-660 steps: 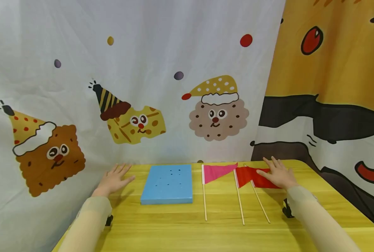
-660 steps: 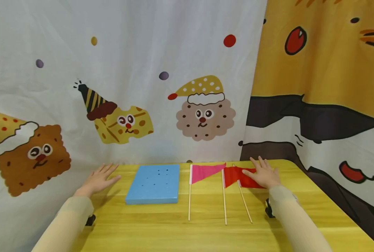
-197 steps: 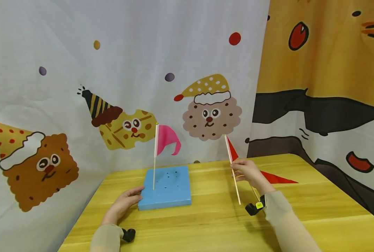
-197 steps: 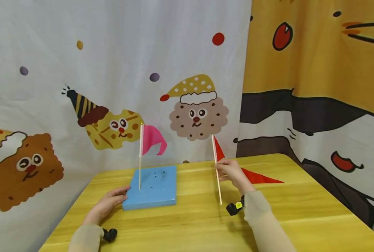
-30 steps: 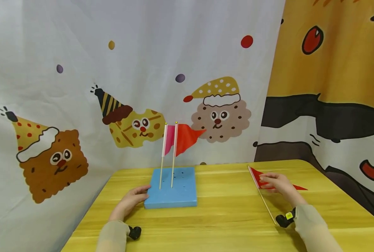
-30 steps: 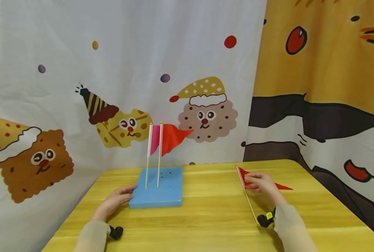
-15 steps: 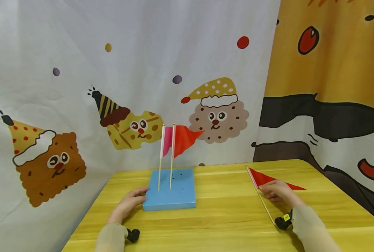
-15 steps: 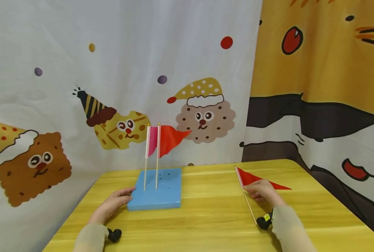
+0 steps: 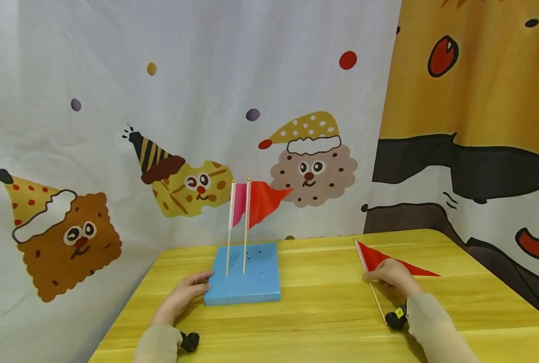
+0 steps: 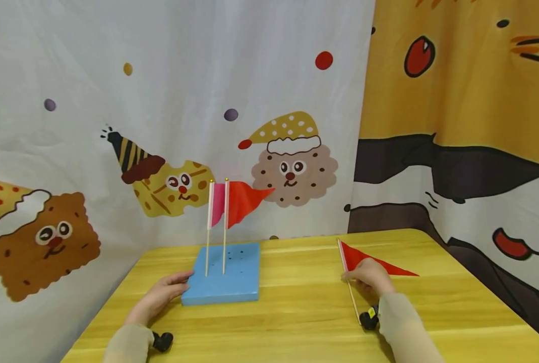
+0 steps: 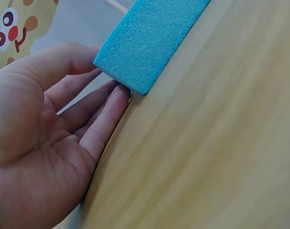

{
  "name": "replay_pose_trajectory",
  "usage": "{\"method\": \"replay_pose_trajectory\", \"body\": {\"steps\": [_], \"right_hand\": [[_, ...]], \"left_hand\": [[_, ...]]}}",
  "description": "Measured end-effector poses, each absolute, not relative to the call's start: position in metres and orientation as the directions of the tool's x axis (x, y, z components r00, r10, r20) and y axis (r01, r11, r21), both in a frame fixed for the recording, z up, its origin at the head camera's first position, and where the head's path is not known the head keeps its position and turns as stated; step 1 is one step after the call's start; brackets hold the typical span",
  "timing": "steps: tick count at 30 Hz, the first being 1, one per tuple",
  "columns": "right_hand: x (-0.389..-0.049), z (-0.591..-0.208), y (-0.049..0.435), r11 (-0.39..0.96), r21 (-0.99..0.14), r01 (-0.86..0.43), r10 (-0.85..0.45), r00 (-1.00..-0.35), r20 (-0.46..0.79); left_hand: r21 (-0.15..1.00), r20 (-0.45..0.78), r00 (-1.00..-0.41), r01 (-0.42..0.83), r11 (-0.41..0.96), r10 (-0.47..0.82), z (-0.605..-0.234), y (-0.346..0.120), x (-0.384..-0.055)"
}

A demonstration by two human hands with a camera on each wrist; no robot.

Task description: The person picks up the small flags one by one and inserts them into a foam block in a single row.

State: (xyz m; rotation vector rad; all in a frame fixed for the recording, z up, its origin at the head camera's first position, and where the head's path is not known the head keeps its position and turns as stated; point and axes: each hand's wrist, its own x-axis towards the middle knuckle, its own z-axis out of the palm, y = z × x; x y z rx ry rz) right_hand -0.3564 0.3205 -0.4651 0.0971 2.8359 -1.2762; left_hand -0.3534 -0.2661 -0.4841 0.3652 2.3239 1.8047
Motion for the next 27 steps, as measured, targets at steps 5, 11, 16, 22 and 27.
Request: {"method": "replay_pose_trajectory", "body": {"steps": [5,11,16,22,27], "right_hand": [[-0.354,-0.461,0.314,0.685,-0.727,0.04,0.033,-0.999,-0.024],[-0.353,-0.462,0.312,0.673,-0.738,0.056,0.058,-0.998,-0.023],[-0.353,-0.462,0.31,0.641,-0.765,0.068,0.088,-0.996,-0.015],[-0.351,-0.462,0.308,0.493,-0.864,0.105,0.113,-0.992,-0.057],[-0.351,-0.465,0.313,0.339,-0.931,0.133,0.052,-0.991,-0.123]], "left_hand": [[0.97,0.001,-0.955,0.073,0.232,0.298,-0.484,-0.267,-0.355],[0.968,-0.018,-0.957,0.056,0.245,0.289,-0.483,-0.266,-0.354],[0.971,-0.041,-0.958,0.029,0.236,0.285,-0.484,-0.266,-0.354],[0.973,-0.054,-0.959,0.012,0.23,0.278,-0.484,-0.265,-0.355],[0.973,-0.038,-0.958,0.029,0.231,0.285,-0.483,-0.265,-0.354]]}}
